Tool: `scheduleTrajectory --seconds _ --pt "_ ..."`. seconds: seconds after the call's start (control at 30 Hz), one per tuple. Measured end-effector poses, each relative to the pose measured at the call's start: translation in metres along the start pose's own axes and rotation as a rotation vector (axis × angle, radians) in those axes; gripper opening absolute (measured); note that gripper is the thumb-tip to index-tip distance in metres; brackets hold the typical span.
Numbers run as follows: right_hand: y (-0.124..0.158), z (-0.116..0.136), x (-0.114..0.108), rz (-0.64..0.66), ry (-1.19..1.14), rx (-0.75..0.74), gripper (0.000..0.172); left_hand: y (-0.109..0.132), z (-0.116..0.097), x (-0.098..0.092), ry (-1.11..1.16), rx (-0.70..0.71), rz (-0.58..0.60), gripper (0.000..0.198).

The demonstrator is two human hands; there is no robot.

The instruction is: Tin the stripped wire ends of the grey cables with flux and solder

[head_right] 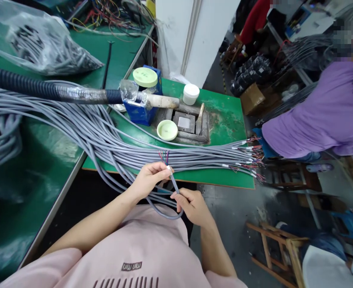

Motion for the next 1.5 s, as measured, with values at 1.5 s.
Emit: scheduleTrajectory --seconds 1.5 --pt "-0.008 0.005 0.007 0.120 -0.146 -0.062 0.037 -0.016 -0.011 -0.020 0.233 0.059 0.488 0.025"
Point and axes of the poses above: each hand's wrist, its own y-axis away from the middle knuckle, its own x-axis out of the palm, z = x × y, the point moved 3 cm from there along -y, towards the middle knuckle, and after that the axes turned 6 degrees about -z, right-handed, at the moved point
